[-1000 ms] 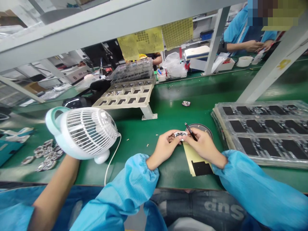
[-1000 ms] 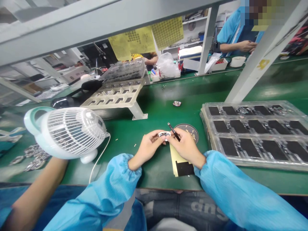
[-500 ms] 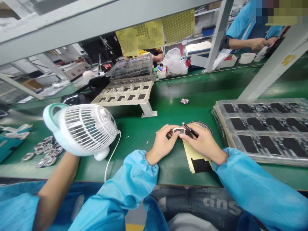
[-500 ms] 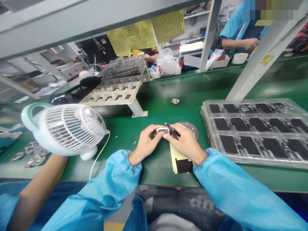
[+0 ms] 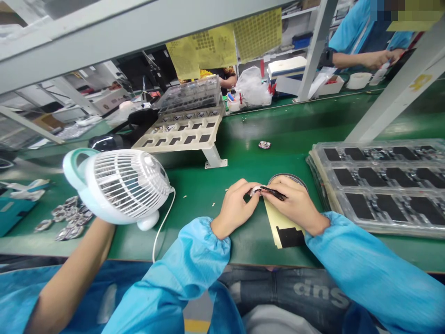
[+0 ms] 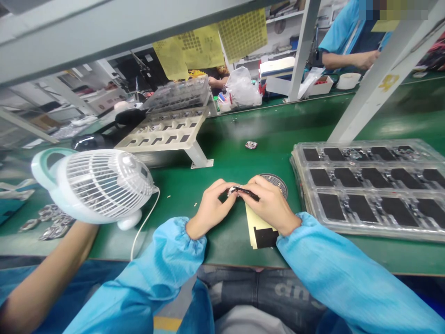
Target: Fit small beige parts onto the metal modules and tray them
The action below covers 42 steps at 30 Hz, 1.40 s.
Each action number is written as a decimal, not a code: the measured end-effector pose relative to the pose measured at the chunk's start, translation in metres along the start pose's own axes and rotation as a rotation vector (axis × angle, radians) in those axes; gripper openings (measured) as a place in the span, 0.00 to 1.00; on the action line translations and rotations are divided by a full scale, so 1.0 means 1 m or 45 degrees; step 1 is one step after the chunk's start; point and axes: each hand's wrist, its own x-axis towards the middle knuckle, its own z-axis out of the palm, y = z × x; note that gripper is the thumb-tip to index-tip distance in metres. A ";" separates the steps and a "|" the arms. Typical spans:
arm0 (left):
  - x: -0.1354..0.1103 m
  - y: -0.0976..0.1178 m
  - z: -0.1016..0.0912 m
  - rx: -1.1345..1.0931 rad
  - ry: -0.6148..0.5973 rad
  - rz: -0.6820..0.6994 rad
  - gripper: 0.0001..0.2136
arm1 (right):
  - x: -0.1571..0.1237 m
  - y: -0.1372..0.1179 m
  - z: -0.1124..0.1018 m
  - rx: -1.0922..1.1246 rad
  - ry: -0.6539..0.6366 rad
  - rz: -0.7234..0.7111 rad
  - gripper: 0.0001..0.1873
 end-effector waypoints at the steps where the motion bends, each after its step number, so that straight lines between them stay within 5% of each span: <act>1: 0.000 0.000 0.000 0.023 -0.016 0.003 0.10 | 0.000 0.000 0.000 -0.014 -0.041 0.002 0.09; 7: 0.002 -0.003 0.000 0.015 -0.079 -0.050 0.10 | 0.001 0.003 -0.005 -0.031 -0.248 0.009 0.10; 14: 0.007 -0.027 0.001 -0.020 0.033 -0.340 0.13 | 0.001 -0.001 -0.020 -0.621 -0.166 0.416 0.12; 18: 0.025 -0.047 -0.003 0.165 -0.040 -0.338 0.10 | 0.001 -0.003 -0.024 -0.752 -0.138 0.499 0.11; 25: 0.127 -0.081 -0.006 0.476 0.037 -0.386 0.15 | 0.005 -0.001 -0.020 -0.277 0.069 0.363 0.09; 30: 0.172 -0.084 0.036 0.674 0.110 -0.344 0.30 | 0.009 -0.003 -0.025 0.049 0.291 0.242 0.17; 36: 0.171 -0.081 0.079 0.683 0.135 -0.306 0.19 | 0.009 -0.007 -0.030 0.277 0.287 0.397 0.28; 39: 0.153 -0.072 0.077 0.628 0.175 -0.212 0.16 | 0.011 -0.011 -0.030 0.644 0.047 0.688 0.28; 42: 0.119 -0.059 0.070 0.413 0.210 -0.130 0.17 | 0.003 -0.015 -0.030 0.867 -0.174 0.752 0.28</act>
